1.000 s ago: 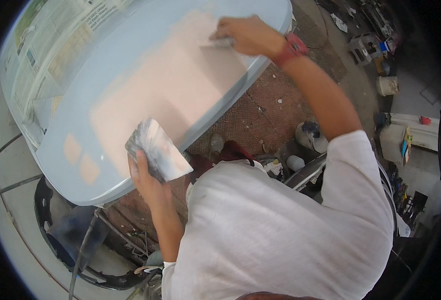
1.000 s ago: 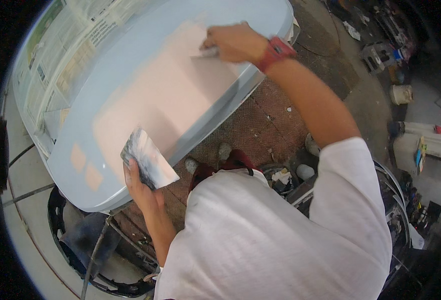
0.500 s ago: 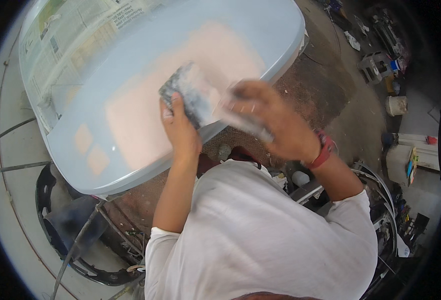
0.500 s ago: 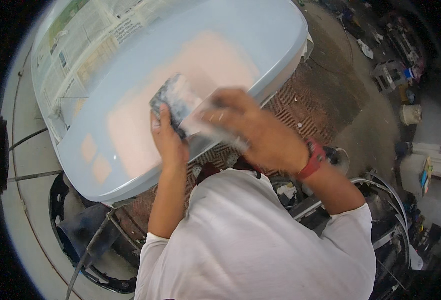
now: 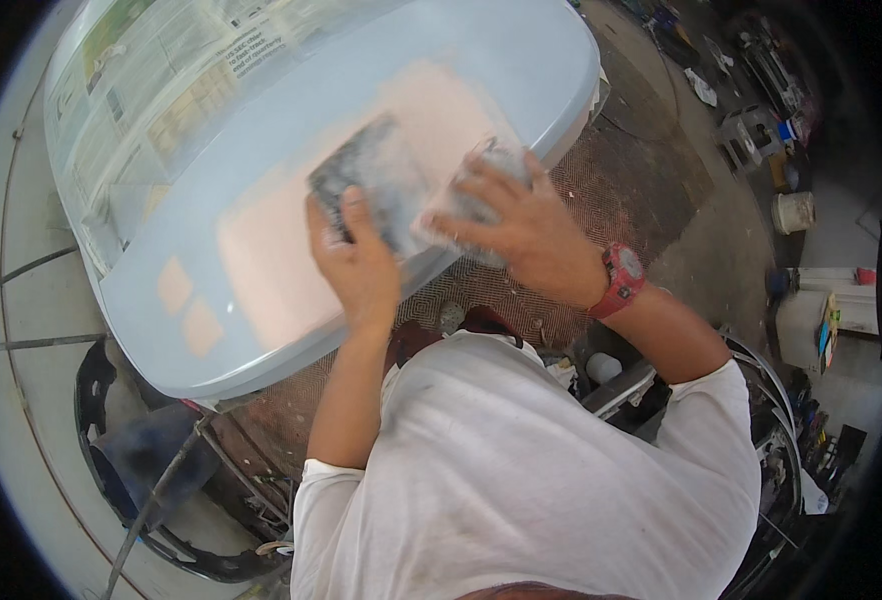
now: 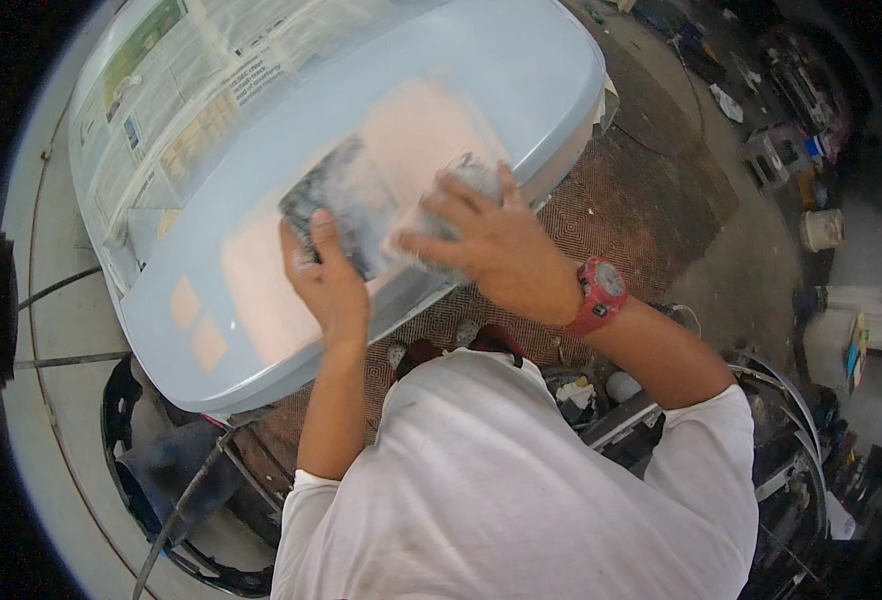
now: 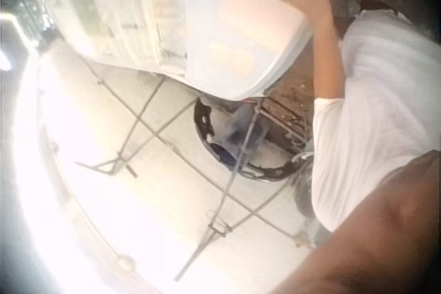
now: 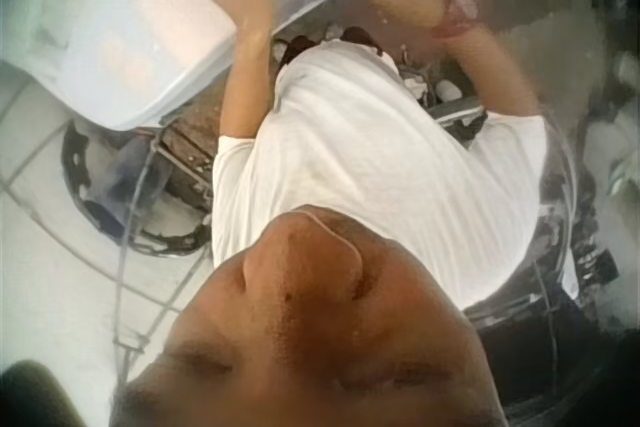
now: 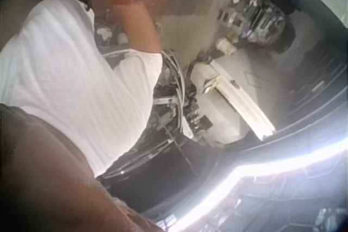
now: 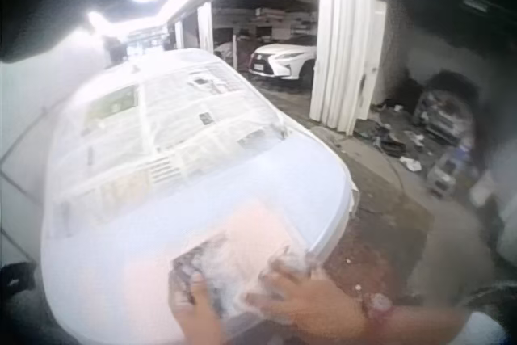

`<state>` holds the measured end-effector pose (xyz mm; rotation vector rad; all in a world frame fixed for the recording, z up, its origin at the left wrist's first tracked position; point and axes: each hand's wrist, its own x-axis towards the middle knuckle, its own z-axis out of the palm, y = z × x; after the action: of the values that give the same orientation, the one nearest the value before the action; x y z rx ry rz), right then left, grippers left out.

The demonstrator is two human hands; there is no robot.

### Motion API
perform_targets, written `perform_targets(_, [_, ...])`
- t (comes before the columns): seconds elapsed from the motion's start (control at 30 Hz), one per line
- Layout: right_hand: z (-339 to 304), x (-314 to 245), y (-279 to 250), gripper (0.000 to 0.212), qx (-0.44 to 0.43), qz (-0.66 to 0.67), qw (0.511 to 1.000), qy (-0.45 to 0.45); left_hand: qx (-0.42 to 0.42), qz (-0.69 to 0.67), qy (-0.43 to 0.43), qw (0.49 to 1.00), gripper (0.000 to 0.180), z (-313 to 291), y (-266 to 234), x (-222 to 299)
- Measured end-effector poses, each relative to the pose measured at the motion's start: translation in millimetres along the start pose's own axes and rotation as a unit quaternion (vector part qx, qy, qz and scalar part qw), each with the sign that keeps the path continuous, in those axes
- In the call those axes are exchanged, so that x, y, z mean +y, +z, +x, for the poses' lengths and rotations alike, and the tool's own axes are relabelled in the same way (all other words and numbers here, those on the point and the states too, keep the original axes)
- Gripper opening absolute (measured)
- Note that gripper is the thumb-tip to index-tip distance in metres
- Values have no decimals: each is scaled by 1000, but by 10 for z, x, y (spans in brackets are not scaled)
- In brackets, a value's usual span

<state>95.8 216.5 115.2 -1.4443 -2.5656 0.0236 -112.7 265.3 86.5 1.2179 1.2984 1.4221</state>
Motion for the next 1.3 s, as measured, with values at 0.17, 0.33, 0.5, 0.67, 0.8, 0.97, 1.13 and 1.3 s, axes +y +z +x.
perform_targets(0.17, [143, 639, 219, 67, 13, 29, 998, 62, 72, -243, -107, 961, 35, 81, -488, -332])
perform_targets(0.33, [1048, 1788, 298, 65, -29, -22, 983, 177, -24, -245, -214, 945, 43, -352, -768, -304])
perform_targets(0.5, [1762, 2158, 576, 62, -72, -32, 980, 184, 0, -235, -225, 946, 45, -585, -848, -339])
perform_targets(0.67, [1645, 2081, 655, 59, -61, -15, 986, 154, 20, -224, -241, 944, 41, -628, -902, -397])
perform_targets(0.8, [935, 1564, 526, 57, -54, 13, 989, 137, 15, -226, -240, 944, 41, -634, -965, -452])
perform_targets(0.97, [-278, 1084, 650, 69, 20, -13, 993, 117, 20, -230, -229, 946, 43, -612, -933, -450])
perform_targets(1.13, [-169, 1327, 161, 67, -18, 51, 988, 145, 64, -224, -210, 950, 42, -602, -924, -364])
perform_targets(1.3, [1214, 2207, 523, 54, 43, -36, 989, 140, 80, -199, -215, 953, 47, -659, -973, -324])
